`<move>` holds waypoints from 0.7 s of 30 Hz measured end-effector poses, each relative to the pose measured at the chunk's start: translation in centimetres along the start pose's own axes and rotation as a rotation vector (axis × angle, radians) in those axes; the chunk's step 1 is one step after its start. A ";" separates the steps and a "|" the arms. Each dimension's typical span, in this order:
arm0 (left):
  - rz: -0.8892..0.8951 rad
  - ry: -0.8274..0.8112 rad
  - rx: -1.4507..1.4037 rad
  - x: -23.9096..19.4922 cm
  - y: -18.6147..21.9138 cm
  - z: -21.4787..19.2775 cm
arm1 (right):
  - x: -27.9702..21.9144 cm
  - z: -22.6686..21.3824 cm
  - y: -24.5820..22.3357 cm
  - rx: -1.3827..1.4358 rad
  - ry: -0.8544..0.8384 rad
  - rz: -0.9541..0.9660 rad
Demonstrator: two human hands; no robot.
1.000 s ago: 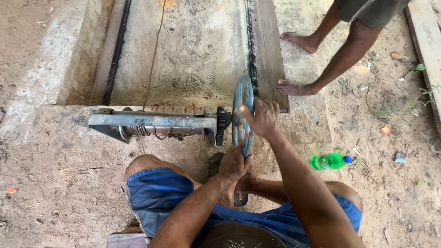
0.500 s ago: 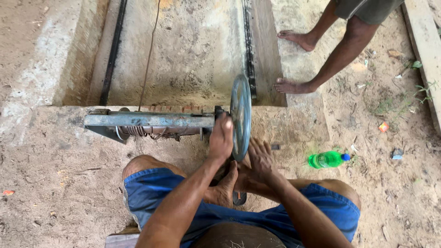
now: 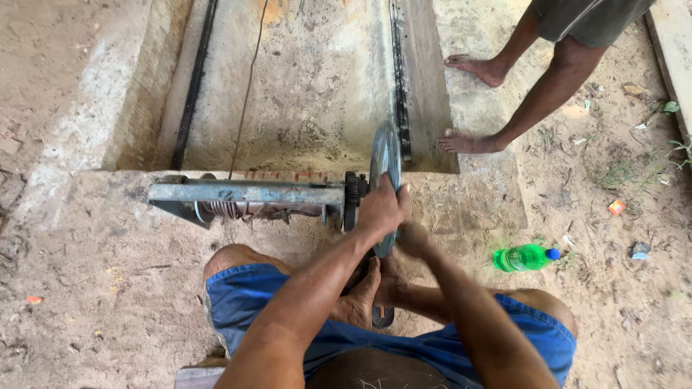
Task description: The person sits on the ground and rotates a hand-cranked winch wheel to wind a cable. A second person stands nearby and briefly hands a green bottle to the operator before walking away.
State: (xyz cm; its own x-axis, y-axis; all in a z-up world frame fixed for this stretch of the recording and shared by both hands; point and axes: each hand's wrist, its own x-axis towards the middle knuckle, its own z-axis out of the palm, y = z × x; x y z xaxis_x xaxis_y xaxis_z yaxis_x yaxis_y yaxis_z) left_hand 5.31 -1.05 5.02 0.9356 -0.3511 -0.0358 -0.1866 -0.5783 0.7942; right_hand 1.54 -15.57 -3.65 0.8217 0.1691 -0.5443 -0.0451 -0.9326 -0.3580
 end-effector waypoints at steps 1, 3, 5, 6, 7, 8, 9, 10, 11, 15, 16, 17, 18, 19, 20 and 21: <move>0.062 0.045 -0.013 -1.1 -0.6 0.9 | 0.5 -1.3 0.6 0.064 0.081 -0.011; 0.192 0.140 -0.027 -2.9 -1.9 1.9 | 1.4 -4.5 1.0 0.245 0.239 -0.020; 0.277 0.170 0.002 -4.7 -3.2 3.1 | 1.3 -7.6 0.7 0.509 0.408 0.008; 0.319 0.188 0.020 -5.6 -4.0 3.4 | 1.1 -9.1 -0.2 0.630 0.489 -0.007; 0.304 0.146 -0.010 -6.6 -4.7 3.9 | 0.6 -10.2 -1.3 0.698 0.572 -0.085; 0.290 0.105 -0.040 -7.6 -5.5 4.4 | 0.0 -11.2 -2.4 0.664 0.677 -0.283; 0.276 0.064 -0.069 -8.5 -6.2 5.0 | -0.9 -11.7 -3.5 0.590 0.772 -0.473; 0.305 0.055 -0.046 -9.3 -6.9 5.5 | -1.8 -12.2 -4.5 0.314 0.905 -0.768; 0.334 0.046 -0.024 -9.7 -7.7 5.8 | -2.0 -12.6 -5.9 0.497 0.727 -0.515; 0.277 -0.068 -0.128 -10.5 -9.7 6.6 | -2.3 -10.7 -8.8 0.677 0.349 0.117; 0.185 -0.069 -0.177 -10.7 -10.1 6.6 | -2.4 -9.4 -8.6 0.609 0.355 0.175; 0.093 -0.069 -0.226 -10.8 -10.2 6.4 | -2.4 -8.1 -8.3 0.618 0.386 0.111; -0.002 -0.073 -0.271 -10.9 -10.4 6.1 | -2.4 -6.6 -7.8 0.631 0.416 0.048; -0.137 -0.058 -0.294 -10.8 -10.4 5.6 | -2.4 -4.9 -7.2 0.644 0.446 -0.015; -0.269 -0.037 -0.315 -9.9 -10.2 4.9 | -2.4 -3.4 -6.6 0.667 0.507 -0.100; -0.401 -0.016 -0.335 -8.9 -10.0 4.1 | -2.6 -1.8 -6.0 0.687 0.565 -0.186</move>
State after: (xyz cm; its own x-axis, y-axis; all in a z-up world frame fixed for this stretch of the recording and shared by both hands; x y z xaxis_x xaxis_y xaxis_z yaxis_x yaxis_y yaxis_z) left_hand -2.39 4.80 -5.08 0.9086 -0.1631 -0.3844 0.2941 -0.4037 0.8663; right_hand 0.72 -10.96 1.24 0.9977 -0.0522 -0.0439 -0.0636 -0.4800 -0.8750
